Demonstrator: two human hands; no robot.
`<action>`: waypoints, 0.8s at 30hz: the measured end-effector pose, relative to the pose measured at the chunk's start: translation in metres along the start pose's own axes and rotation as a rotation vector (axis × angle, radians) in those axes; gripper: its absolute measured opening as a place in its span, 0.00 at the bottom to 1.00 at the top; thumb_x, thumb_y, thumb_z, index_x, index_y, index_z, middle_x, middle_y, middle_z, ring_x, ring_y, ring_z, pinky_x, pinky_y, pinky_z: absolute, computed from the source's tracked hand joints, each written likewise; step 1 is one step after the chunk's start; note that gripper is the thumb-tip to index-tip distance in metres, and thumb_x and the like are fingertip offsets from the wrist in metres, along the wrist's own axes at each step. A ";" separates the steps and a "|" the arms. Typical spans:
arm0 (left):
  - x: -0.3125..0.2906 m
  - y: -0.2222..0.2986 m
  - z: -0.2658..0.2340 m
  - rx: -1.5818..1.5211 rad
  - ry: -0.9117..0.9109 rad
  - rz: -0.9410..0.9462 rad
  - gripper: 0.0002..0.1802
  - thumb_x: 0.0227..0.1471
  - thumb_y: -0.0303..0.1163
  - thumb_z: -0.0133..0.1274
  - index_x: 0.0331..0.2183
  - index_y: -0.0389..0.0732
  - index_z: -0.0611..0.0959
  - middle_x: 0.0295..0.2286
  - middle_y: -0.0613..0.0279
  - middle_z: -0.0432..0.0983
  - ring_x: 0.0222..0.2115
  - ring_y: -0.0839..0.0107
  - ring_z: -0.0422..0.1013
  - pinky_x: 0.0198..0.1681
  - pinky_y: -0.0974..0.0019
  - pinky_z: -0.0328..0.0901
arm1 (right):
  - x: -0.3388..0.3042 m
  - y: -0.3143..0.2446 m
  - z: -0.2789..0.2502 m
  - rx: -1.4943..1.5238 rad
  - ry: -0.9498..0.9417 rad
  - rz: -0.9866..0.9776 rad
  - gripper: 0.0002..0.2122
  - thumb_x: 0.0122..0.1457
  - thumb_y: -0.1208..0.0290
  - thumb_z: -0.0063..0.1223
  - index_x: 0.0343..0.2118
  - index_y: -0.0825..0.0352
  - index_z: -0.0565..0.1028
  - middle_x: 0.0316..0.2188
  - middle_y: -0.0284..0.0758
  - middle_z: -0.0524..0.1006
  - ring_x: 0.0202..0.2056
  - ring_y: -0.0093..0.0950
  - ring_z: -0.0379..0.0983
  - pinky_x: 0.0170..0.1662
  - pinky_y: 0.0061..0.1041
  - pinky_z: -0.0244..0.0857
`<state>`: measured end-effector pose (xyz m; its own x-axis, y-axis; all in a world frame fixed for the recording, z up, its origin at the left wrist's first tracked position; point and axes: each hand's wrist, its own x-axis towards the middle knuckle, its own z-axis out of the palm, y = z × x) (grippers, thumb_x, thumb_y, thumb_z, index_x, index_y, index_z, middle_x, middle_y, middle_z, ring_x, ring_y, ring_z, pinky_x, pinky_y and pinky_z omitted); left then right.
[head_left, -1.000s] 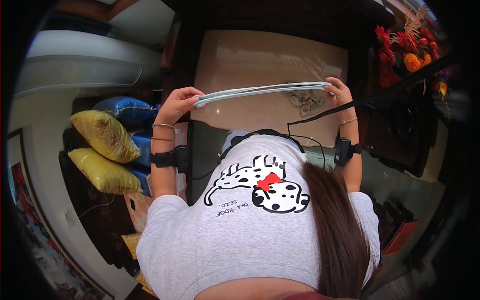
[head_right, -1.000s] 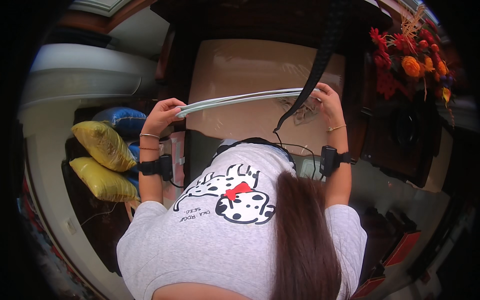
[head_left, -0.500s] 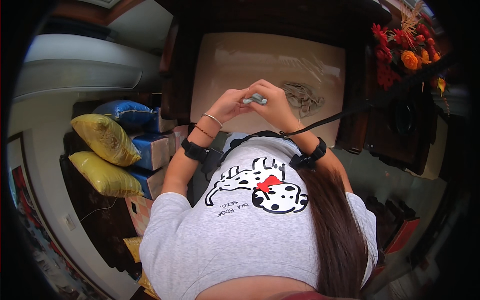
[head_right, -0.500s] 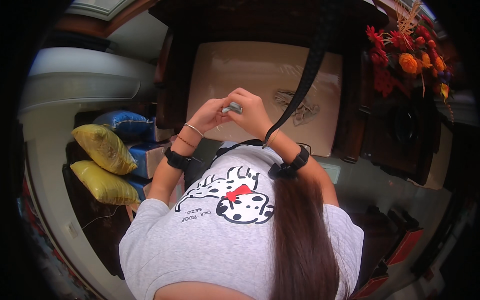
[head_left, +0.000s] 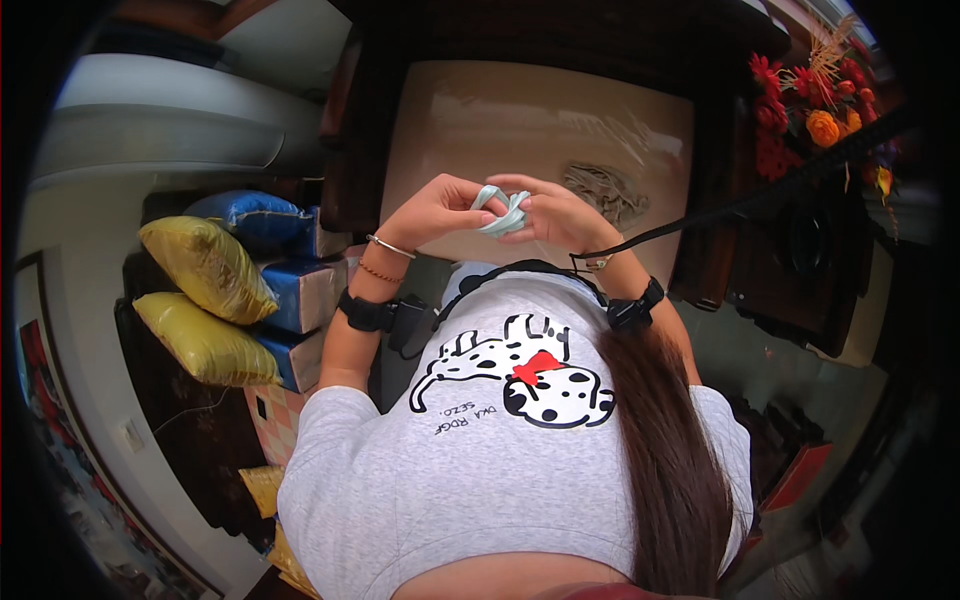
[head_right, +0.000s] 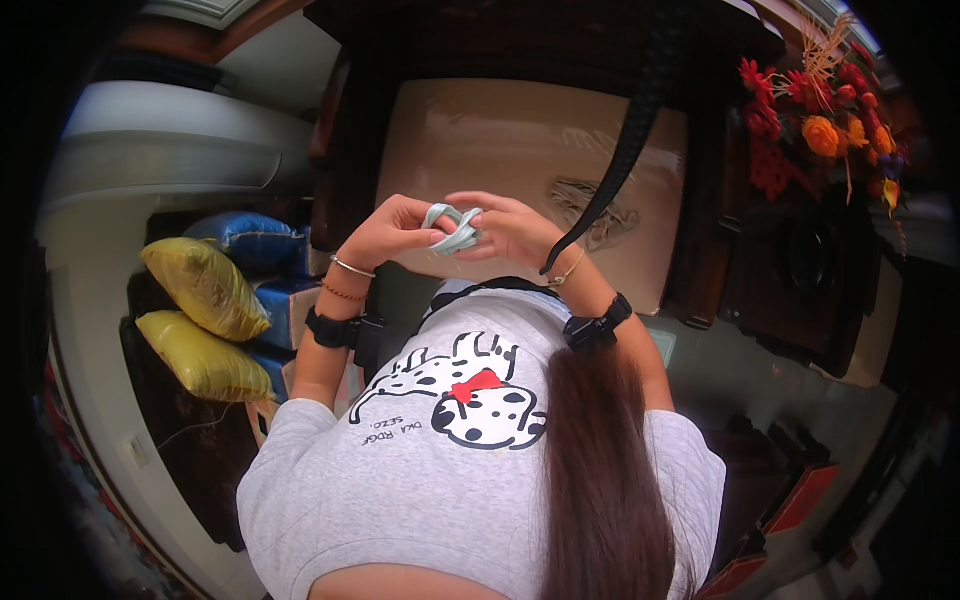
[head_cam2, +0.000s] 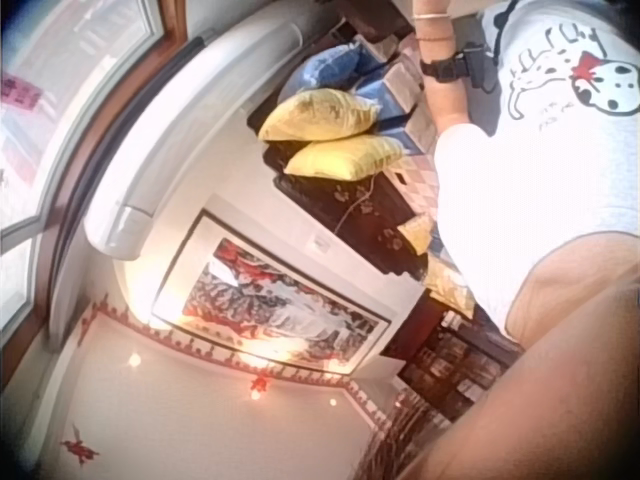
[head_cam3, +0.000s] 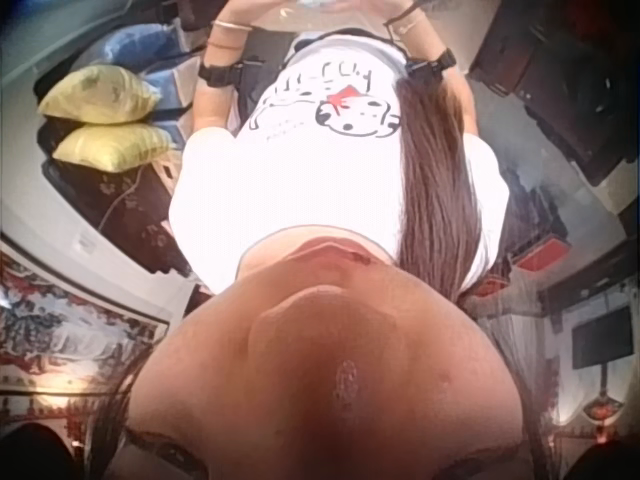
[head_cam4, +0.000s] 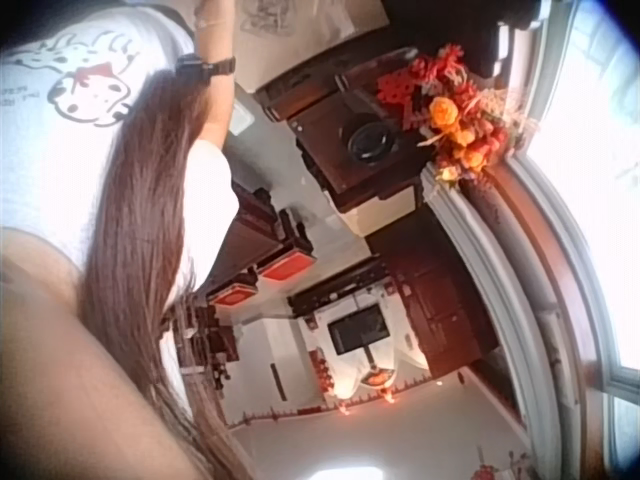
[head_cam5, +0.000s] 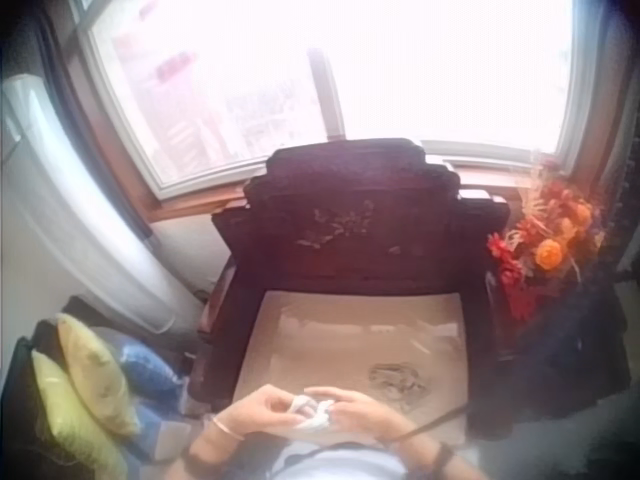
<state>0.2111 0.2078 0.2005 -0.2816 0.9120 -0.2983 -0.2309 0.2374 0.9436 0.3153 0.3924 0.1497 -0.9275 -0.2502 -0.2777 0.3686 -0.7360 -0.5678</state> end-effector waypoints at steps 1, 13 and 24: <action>-0.001 0.003 0.001 0.016 0.005 -0.027 0.12 0.47 0.27 0.53 0.36 0.31 0.80 0.30 0.62 0.77 0.31 0.78 0.70 0.39 0.75 0.65 | 0.006 0.005 -0.013 0.036 -0.102 0.101 0.15 0.52 0.77 0.51 0.44 0.69 0.68 0.34 0.33 0.74 0.35 0.23 0.72 0.40 0.20 0.68; -0.043 -0.001 -0.031 0.003 0.374 -0.104 0.16 0.52 0.27 0.49 0.43 0.32 0.75 0.34 0.55 0.76 0.33 0.73 0.73 0.38 0.74 0.68 | -0.026 -0.035 -0.093 -0.050 0.216 -0.281 0.07 0.50 0.81 0.50 0.34 0.70 0.71 0.26 0.32 0.73 0.26 0.19 0.69 0.30 0.15 0.66; -0.074 0.193 0.123 0.527 0.366 1.990 0.20 0.53 0.38 0.46 0.46 0.40 0.72 0.43 0.58 0.70 0.41 0.68 0.69 0.37 0.67 0.66 | -0.052 -0.074 -0.074 -0.142 0.371 -0.486 0.06 0.50 0.79 0.50 0.32 0.67 0.72 0.27 0.29 0.73 0.28 0.17 0.69 0.30 0.14 0.63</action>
<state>0.3020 0.2273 0.4225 0.1001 -0.0853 0.9913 0.7540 -0.6435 -0.1315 0.3412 0.5065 0.1492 -0.9171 0.3458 -0.1982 -0.0611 -0.6134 -0.7874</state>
